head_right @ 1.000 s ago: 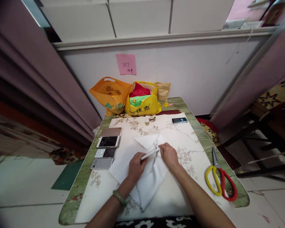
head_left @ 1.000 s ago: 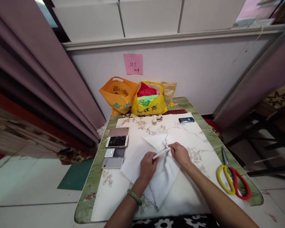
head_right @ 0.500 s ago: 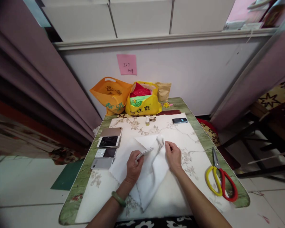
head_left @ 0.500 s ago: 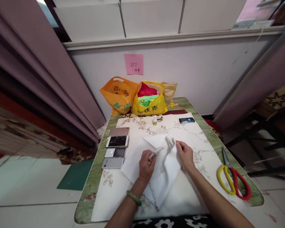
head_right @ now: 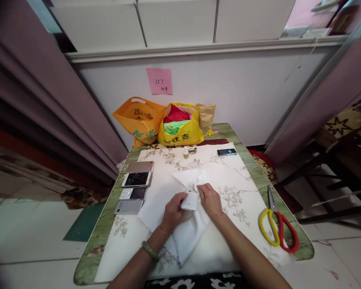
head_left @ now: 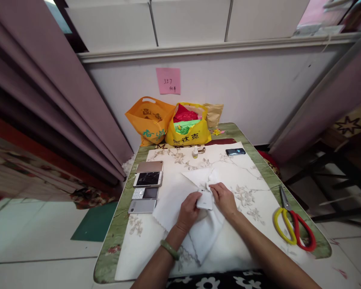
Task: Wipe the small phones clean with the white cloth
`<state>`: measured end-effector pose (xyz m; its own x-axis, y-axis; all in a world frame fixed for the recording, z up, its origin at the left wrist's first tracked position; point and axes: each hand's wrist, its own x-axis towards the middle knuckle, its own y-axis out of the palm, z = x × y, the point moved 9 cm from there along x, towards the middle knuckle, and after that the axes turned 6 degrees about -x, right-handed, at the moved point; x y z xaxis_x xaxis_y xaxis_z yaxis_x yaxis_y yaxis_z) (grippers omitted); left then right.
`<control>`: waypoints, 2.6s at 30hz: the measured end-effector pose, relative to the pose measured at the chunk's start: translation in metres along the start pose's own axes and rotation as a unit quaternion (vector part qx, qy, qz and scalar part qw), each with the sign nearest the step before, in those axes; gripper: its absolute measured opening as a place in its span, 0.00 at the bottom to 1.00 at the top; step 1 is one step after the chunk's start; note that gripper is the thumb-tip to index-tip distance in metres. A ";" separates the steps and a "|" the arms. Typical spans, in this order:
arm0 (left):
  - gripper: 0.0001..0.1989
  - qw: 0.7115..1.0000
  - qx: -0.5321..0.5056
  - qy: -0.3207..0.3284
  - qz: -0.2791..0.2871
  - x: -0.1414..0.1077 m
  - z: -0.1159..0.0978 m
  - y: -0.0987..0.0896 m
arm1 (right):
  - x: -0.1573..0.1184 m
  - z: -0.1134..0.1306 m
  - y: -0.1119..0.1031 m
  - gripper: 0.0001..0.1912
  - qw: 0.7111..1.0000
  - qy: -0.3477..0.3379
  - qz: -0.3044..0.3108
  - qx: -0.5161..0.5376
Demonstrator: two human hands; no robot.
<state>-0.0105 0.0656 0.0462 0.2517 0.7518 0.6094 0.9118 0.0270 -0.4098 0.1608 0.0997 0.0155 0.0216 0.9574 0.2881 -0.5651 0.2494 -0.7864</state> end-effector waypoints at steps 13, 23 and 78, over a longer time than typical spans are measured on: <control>0.10 0.997 0.015 -0.072 -0.001 -0.001 0.005 -0.006 | -0.004 -0.036 -0.017 0.23 0.924 0.227 -0.060 0.301; 0.07 0.981 0.111 -0.154 0.041 -0.011 0.034 0.007 | -0.011 0.108 -0.057 0.14 0.976 -0.104 -0.031 0.188; 0.26 0.970 0.234 -0.029 0.052 -0.002 0.003 0.010 | 0.012 -0.058 -0.037 0.23 0.963 0.203 -0.070 0.163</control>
<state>-0.0026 0.0668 0.0386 0.3032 0.8024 0.5141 0.6320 0.2345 -0.7387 0.2295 0.1100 0.0164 0.3986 0.9128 0.0892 -0.7615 0.3836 -0.5225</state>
